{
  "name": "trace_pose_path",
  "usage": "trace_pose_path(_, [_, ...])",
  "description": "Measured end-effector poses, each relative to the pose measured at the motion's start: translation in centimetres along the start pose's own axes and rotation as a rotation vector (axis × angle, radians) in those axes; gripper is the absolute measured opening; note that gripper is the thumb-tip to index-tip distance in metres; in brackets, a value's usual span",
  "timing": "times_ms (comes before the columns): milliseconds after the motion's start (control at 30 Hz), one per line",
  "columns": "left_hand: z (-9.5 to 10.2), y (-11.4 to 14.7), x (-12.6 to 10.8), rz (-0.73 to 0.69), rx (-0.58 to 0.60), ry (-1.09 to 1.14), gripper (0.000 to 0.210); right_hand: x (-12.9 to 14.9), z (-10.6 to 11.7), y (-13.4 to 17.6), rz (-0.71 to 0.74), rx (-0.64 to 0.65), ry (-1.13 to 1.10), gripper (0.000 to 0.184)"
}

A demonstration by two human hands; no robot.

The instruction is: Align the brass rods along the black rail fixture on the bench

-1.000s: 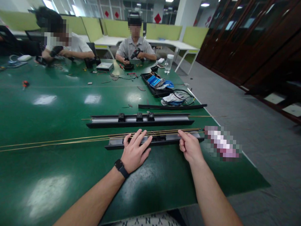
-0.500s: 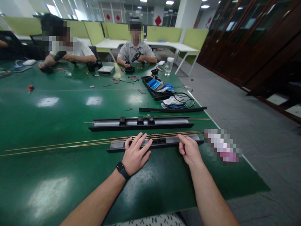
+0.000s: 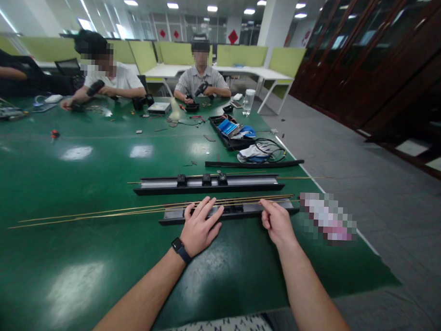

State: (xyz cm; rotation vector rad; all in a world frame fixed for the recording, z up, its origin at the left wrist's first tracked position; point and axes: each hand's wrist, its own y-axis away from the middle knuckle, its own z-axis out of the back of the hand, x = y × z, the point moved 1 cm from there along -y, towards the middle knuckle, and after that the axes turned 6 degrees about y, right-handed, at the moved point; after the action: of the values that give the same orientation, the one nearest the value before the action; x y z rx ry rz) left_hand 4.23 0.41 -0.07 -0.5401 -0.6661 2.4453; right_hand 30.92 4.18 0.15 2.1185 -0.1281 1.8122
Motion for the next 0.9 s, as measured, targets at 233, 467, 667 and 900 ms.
trace_pose_path(233, [-0.1, -0.1, 0.2, -0.001, -0.003, -0.010, 0.048, 0.1, -0.2, 0.1, -0.012, -0.004, -0.031, 0.035])
trace_pose_path(467, [0.1, -0.3, 0.4, -0.012, -0.010, -0.014, 0.046, 0.3, -0.4, 0.1, 0.003, 0.007, -0.027, 0.035])
trace_pose_path(667, [0.4, -0.5, 0.0, -0.005, -0.013, -0.019, 0.045, 0.4, -0.4, 0.2, 0.027, 0.026, -0.024, 0.036])
trace_pose_path(900, [0.6, -1.1, -1.2, 0.084, -0.012, -0.003, 0.036, 0.5, -0.5, 0.4, 0.034, 0.013, -0.007, 0.037])
